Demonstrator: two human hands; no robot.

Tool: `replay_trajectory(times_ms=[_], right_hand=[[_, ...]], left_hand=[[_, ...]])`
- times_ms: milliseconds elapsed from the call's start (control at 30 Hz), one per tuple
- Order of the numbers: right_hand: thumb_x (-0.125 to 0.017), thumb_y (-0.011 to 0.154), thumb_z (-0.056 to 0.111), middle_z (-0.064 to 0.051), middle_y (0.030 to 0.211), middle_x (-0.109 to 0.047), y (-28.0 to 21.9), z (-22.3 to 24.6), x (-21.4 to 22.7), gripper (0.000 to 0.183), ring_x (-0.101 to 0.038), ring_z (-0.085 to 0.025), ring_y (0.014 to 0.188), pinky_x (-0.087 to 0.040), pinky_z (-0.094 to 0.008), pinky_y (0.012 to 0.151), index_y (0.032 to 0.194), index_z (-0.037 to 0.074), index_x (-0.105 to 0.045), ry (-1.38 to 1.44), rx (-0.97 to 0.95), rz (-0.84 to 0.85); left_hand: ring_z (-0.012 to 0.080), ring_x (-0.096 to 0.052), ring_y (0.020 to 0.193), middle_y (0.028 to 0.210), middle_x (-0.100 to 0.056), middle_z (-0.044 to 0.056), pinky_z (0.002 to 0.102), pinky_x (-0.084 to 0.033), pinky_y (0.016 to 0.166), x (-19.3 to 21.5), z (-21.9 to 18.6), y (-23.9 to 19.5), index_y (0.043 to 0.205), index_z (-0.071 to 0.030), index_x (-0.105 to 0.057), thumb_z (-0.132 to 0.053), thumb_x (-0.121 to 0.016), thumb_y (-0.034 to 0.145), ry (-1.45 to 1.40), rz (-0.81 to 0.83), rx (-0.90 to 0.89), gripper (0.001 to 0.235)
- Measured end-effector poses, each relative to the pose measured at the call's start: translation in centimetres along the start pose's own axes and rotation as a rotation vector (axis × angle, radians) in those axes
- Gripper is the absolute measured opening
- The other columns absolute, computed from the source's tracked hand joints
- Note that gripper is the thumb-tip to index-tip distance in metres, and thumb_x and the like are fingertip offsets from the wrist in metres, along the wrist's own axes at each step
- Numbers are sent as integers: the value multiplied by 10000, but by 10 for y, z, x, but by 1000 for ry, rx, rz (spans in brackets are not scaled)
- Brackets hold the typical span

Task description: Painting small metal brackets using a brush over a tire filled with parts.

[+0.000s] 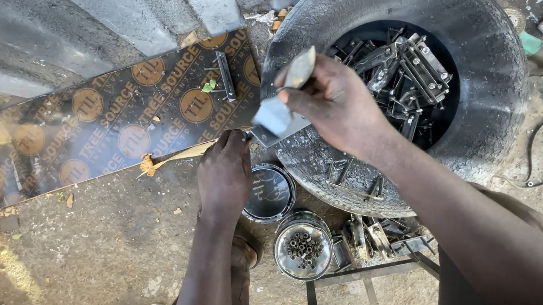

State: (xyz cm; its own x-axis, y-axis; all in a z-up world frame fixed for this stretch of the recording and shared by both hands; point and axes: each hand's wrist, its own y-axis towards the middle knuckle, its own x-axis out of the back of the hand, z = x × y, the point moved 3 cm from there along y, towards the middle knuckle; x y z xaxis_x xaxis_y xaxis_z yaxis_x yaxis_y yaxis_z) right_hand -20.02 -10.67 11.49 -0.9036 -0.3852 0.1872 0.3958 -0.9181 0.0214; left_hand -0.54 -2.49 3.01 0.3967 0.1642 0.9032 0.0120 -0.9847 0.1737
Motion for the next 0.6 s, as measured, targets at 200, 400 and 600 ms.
replay_trajectory(times_ms=[200,400,600], right_hand=[[-619,1043,89,-130,1002,-656,13,-7,14,119,-688,-195,895,-623,-321,825,1158,65,-639,229,-8,-19],[-599,1023,138,-97,944,-668,19,-79,51,157,-698,-133,767,-634,-251,701,1127,22,-623,170,-353,-258],[-544,1053,106,-139,1033,-638,13,-40,55,222,-707,-186,804,-649,-295,762,1238,-16,-534,447,-251,-200]], left_hand=[[382,-718,790,896,-680,114,487,-572,640,-9,4,-3,1011,-123,-662,-229,-588,1006,73,-67,-37,130],[421,-688,783,952,-660,142,499,-554,641,-6,21,-4,955,-85,-617,-204,-577,1021,-24,-118,-17,141],[447,-667,775,926,-648,150,515,-539,653,1,17,-1,931,-90,-622,-185,-592,1004,-32,-189,-32,123]])
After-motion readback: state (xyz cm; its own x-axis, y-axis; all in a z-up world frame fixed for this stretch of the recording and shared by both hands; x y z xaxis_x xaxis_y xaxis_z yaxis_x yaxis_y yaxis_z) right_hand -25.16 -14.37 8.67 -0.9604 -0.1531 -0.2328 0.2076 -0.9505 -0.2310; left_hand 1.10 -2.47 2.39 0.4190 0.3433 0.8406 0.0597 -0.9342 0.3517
